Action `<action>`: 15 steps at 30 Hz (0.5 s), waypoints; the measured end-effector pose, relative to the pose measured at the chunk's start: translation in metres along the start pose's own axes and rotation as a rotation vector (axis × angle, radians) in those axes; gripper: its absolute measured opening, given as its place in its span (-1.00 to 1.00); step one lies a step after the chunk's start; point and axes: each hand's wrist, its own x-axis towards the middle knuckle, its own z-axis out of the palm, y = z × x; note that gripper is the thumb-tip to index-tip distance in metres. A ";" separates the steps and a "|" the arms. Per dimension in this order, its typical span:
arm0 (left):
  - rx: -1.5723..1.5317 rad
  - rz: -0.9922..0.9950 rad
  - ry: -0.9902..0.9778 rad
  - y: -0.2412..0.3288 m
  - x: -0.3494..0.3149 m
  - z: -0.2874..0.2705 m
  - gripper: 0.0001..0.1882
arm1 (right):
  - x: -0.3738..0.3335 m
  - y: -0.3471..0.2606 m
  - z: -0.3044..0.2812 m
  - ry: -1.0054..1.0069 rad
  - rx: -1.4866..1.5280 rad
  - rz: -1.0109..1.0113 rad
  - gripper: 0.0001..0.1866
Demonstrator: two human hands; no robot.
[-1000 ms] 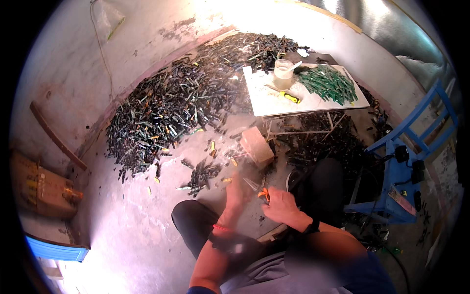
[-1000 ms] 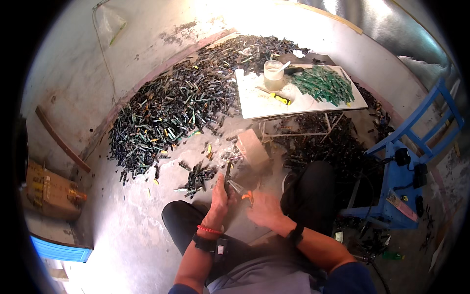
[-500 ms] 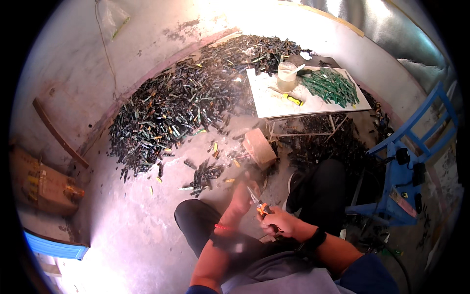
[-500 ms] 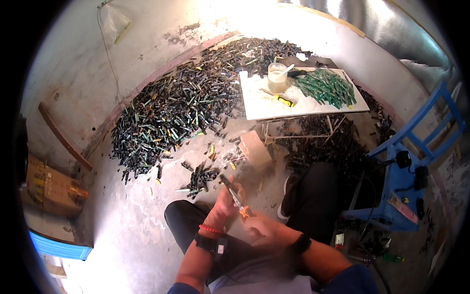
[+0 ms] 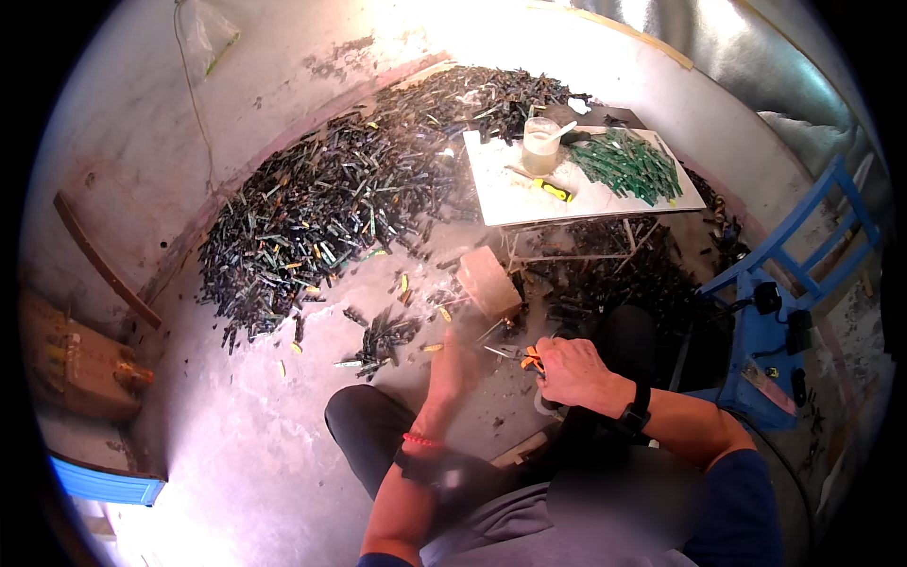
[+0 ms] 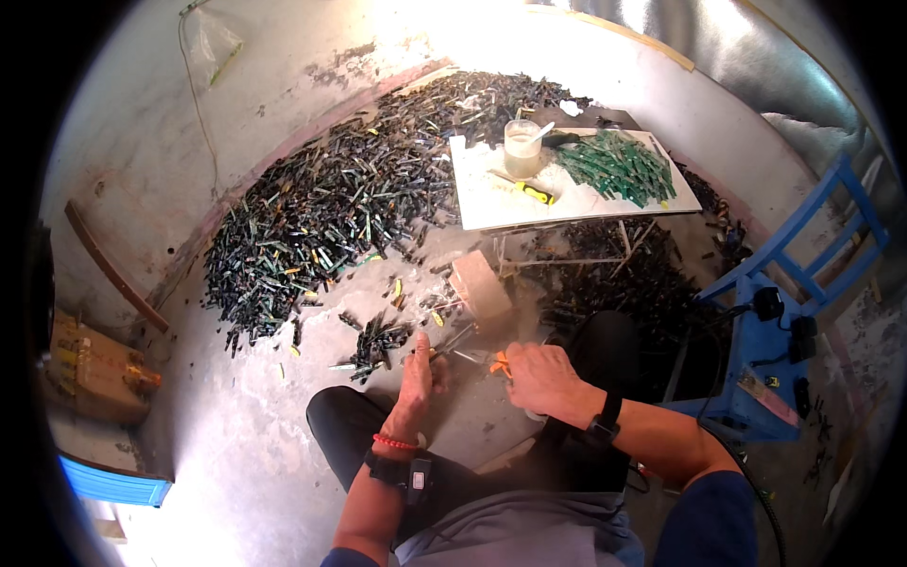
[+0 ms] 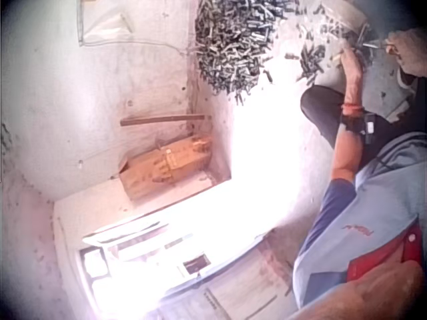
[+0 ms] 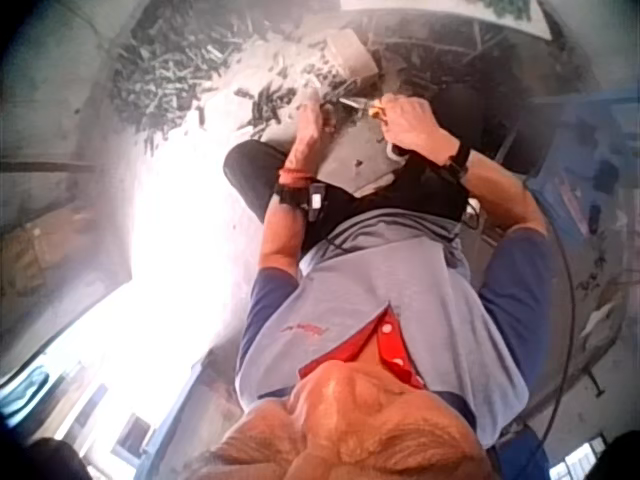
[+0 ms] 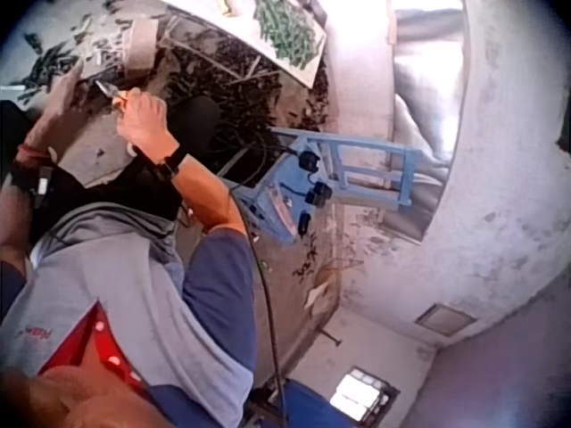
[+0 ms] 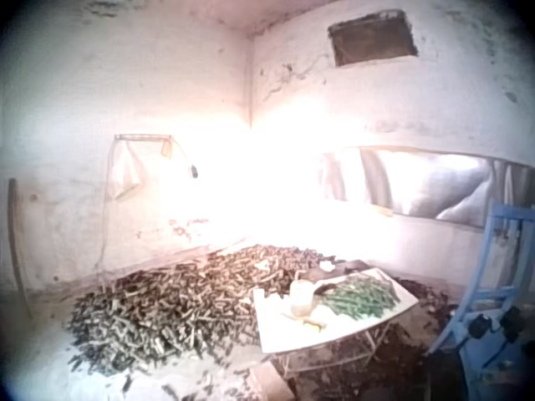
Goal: The person sits on the floor and repeatedly cuts green plastic strips into small pieces using orange-handled scissors. The cut pieces accumulate on the floor around a low white table where additional strips and tools are placed.
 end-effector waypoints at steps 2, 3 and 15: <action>-0.073 -0.050 0.067 -0.001 0.000 0.001 -0.41 | 0.002 -0.008 0.006 -0.062 0.108 0.014 -0.75; -0.152 -0.103 0.094 -0.001 0.000 0.002 -0.44 | 0.002 -0.013 0.009 -0.146 0.301 0.013 -0.79; -0.785 -0.441 -0.317 -0.070 0.031 -0.031 -0.45 | -0.025 -0.053 0.076 -0.778 2.003 0.269 -0.89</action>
